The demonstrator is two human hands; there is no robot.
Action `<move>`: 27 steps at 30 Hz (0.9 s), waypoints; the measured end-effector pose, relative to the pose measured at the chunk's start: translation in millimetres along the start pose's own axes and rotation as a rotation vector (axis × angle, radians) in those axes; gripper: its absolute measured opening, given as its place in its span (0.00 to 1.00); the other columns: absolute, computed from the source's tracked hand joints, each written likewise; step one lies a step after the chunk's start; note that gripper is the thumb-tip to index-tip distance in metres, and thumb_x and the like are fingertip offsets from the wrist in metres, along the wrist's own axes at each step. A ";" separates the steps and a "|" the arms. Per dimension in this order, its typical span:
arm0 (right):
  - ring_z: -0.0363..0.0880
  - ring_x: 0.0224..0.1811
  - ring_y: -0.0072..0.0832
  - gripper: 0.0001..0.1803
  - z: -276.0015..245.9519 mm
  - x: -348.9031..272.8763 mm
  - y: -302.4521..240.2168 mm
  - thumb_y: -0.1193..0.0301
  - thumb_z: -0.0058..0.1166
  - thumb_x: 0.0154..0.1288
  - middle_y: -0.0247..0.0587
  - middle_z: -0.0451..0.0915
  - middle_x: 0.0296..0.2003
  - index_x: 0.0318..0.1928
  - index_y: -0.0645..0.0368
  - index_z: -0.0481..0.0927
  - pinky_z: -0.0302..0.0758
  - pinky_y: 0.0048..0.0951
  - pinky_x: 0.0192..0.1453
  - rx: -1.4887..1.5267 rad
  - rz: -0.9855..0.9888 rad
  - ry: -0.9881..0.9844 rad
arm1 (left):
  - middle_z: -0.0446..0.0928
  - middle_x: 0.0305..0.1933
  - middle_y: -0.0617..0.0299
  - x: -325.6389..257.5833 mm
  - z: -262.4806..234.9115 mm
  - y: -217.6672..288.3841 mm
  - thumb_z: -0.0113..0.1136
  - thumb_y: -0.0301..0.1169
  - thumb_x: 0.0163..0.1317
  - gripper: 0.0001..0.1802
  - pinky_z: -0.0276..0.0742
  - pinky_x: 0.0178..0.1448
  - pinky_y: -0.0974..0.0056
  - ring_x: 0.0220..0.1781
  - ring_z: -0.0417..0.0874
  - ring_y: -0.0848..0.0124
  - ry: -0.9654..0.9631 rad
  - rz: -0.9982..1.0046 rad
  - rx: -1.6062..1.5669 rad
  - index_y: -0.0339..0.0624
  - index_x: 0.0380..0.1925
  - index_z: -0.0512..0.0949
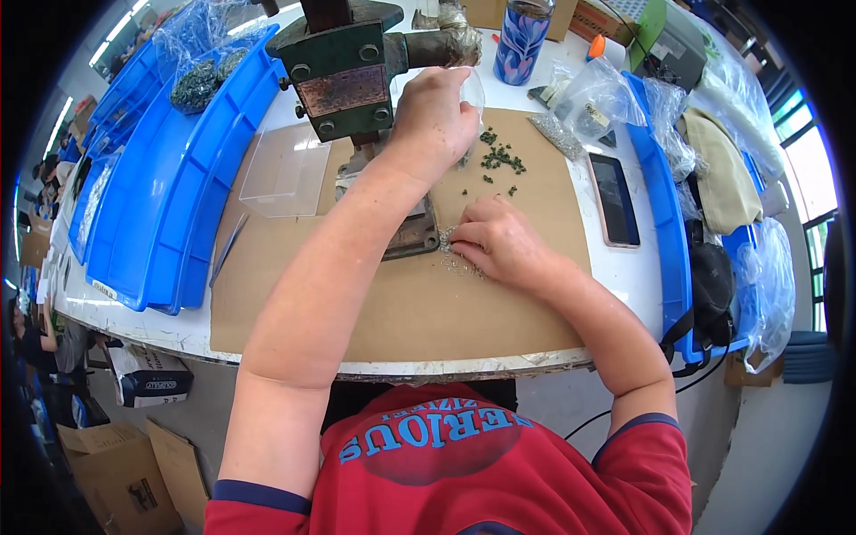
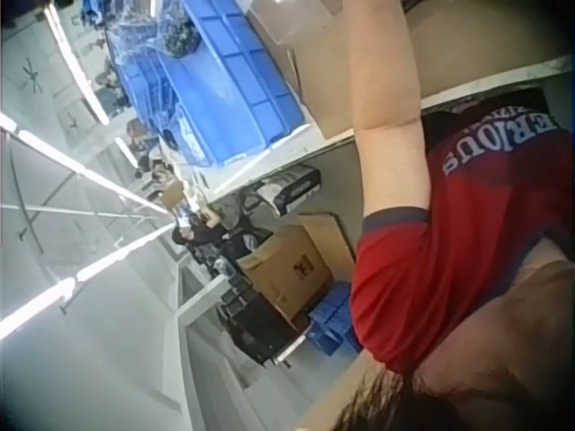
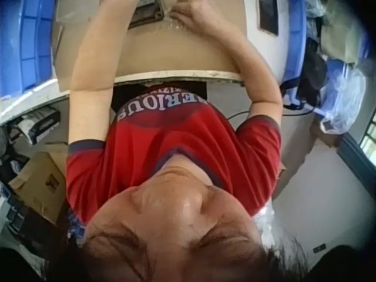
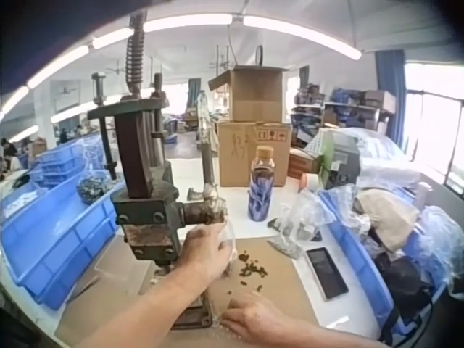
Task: Assemble small plastic parts using a manual press and then package the finished items into plastic bags.
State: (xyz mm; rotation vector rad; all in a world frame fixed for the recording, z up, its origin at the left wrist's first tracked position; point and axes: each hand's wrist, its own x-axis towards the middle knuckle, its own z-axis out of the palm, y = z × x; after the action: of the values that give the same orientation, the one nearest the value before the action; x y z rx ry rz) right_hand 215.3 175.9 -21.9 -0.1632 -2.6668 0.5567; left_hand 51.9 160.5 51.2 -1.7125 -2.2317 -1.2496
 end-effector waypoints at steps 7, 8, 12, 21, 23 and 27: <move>0.72 0.33 0.33 0.04 0.8 0.9 -2.4 0.77 0.59 0.54 0.36 0.76 0.29 0.32 0.60 0.82 0.69 0.31 0.41 -0.017 0.009 -0.014 | 0.80 0.43 0.46 1.9 -2.0 1.7 0.55 0.23 0.50 0.20 0.78 0.48 0.60 0.41 0.81 0.54 -0.019 -0.015 0.032 0.34 0.46 0.79; 0.72 0.33 0.33 0.04 -0.2 1.3 -0.5 0.77 0.59 0.54 0.36 0.76 0.29 0.32 0.60 0.82 0.69 0.31 0.41 -0.019 0.009 -0.012 | 0.80 0.43 0.46 2.3 -2.6 1.4 0.55 0.23 0.50 0.20 0.78 0.48 0.60 0.41 0.81 0.54 -0.018 -0.013 0.031 0.34 0.46 0.79; 0.72 0.33 0.32 0.04 -9.6 3.6 26.8 0.77 0.61 0.52 0.35 0.76 0.29 0.31 0.61 0.82 0.68 0.32 0.42 0.191 0.277 0.224 | 0.80 0.41 0.44 1.7 -1.1 -2.8 0.54 0.23 0.49 0.19 0.78 0.47 0.59 0.40 0.81 0.54 0.022 0.031 0.044 0.33 0.44 0.80; 0.65 0.59 0.46 0.38 8.1 -9.5 78.9 0.55 0.65 0.52 0.51 0.67 0.59 0.60 0.60 0.69 0.61 0.42 0.64 -0.289 0.251 0.202 | 0.79 0.22 0.54 6.9 -2.7 1.9 0.51 0.29 0.51 0.24 0.73 0.31 0.63 0.21 0.74 0.65 -0.033 -0.047 0.114 0.40 0.51 0.79; 0.63 0.61 0.48 0.42 13.7 -6.0 80.7 0.52 0.65 0.52 0.52 0.64 0.62 0.63 0.60 0.65 0.59 0.44 0.67 -0.353 0.279 0.195 | 0.78 0.20 0.55 7.6 -3.1 3.0 0.51 0.29 0.51 0.24 0.72 0.30 0.64 0.20 0.74 0.65 -0.037 -0.056 0.128 0.41 0.51 0.79; 0.42 0.73 0.56 0.59 11.2 18.9 83.3 0.39 0.61 0.48 0.67 0.52 0.67 0.68 0.68 0.53 0.44 0.50 0.74 -0.284 0.406 0.000 | 0.74 0.13 0.62 8.8 -5.8 2.1 0.51 0.30 0.52 0.24 0.70 0.28 0.66 0.16 0.72 0.67 -0.037 -0.066 0.151 0.43 0.51 0.80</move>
State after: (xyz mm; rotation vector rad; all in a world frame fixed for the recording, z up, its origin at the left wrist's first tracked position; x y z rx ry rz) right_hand 196.1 251.7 -58.1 -0.7976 -2.7109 0.2887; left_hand 48.0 163.9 60.6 -1.6340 -2.3541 -1.0384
